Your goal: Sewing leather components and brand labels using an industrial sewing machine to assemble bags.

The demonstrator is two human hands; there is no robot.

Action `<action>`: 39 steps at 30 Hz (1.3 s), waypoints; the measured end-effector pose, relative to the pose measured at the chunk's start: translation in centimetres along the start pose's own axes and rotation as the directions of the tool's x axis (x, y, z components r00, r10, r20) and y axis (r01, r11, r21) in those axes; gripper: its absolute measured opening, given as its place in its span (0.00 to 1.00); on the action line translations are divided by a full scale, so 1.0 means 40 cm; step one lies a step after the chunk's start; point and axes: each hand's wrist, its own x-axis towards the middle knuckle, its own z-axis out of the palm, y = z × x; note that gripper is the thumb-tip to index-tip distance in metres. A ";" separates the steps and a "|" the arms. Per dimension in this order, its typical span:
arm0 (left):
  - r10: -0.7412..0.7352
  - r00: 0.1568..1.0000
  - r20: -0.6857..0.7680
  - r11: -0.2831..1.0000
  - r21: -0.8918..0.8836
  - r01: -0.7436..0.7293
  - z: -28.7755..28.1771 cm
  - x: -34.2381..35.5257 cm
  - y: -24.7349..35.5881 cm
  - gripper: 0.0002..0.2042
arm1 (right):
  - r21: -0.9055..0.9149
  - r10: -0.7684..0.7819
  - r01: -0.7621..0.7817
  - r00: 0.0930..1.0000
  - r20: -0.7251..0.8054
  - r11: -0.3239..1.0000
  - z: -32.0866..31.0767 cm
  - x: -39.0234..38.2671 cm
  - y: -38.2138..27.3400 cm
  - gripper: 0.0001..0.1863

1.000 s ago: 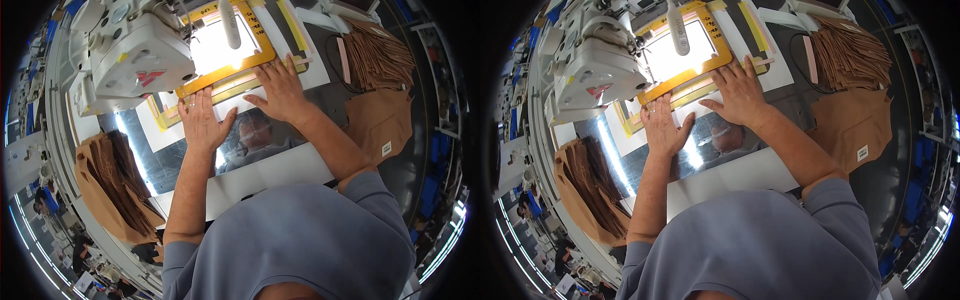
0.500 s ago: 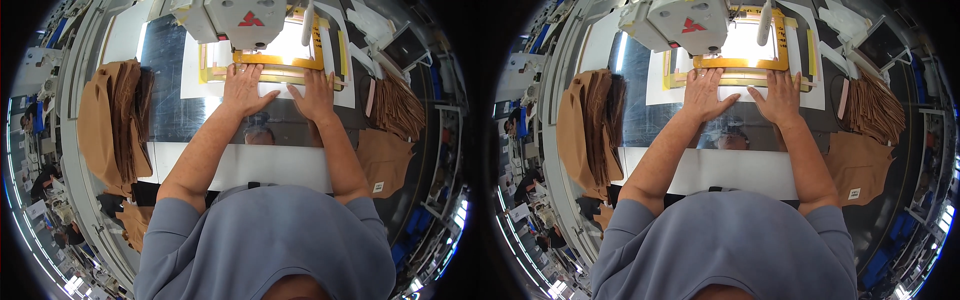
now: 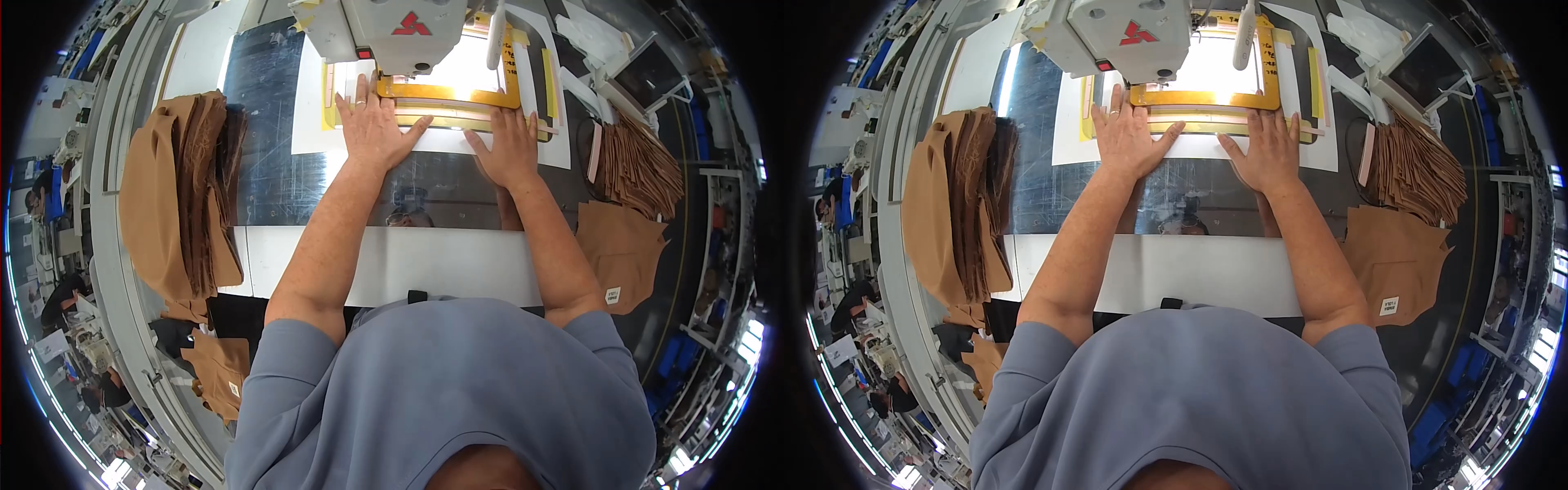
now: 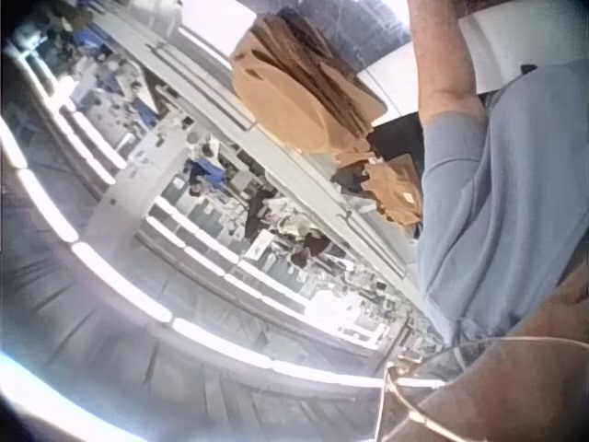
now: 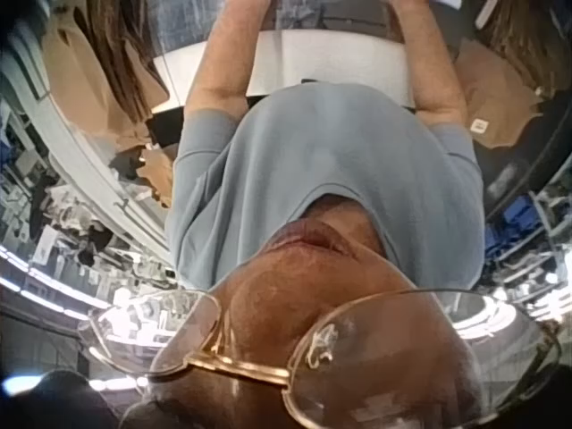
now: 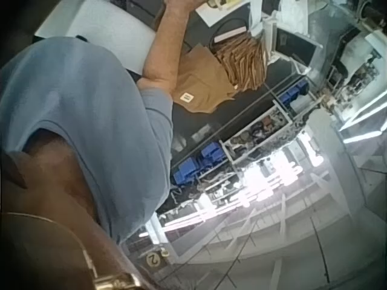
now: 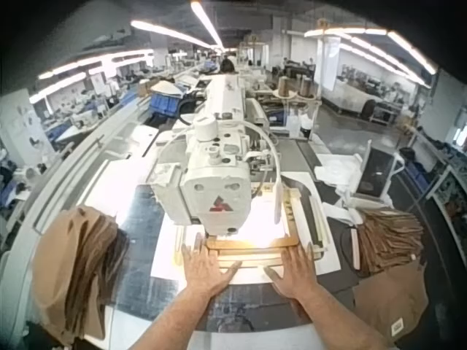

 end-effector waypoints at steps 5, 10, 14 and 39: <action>-0.150 0.981 -0.119 0.967 -0.226 0.121 -0.012 -0.022 -0.033 0.49 | 0.283 0.020 0.001 0.997 -0.070 0.959 0.007 0.014 0.003 0.36; -0.171 0.982 -0.085 0.944 -0.300 0.138 -0.049 -0.093 -0.098 0.47 | -0.098 0.103 -0.121 0.980 -0.171 0.988 0.098 -0.020 0.119 0.44; -0.258 0.917 -0.303 0.959 -0.193 0.206 -0.187 -0.196 -0.320 0.36 | -0.201 0.191 -0.187 0.982 0.001 0.962 0.051 0.000 0.067 0.47; -0.894 0.431 -0.124 0.396 -0.672 0.626 -0.302 -0.299 -0.958 0.10 | -0.225 0.093 -0.120 0.987 -0.128 0.967 0.041 0.015 0.109 0.45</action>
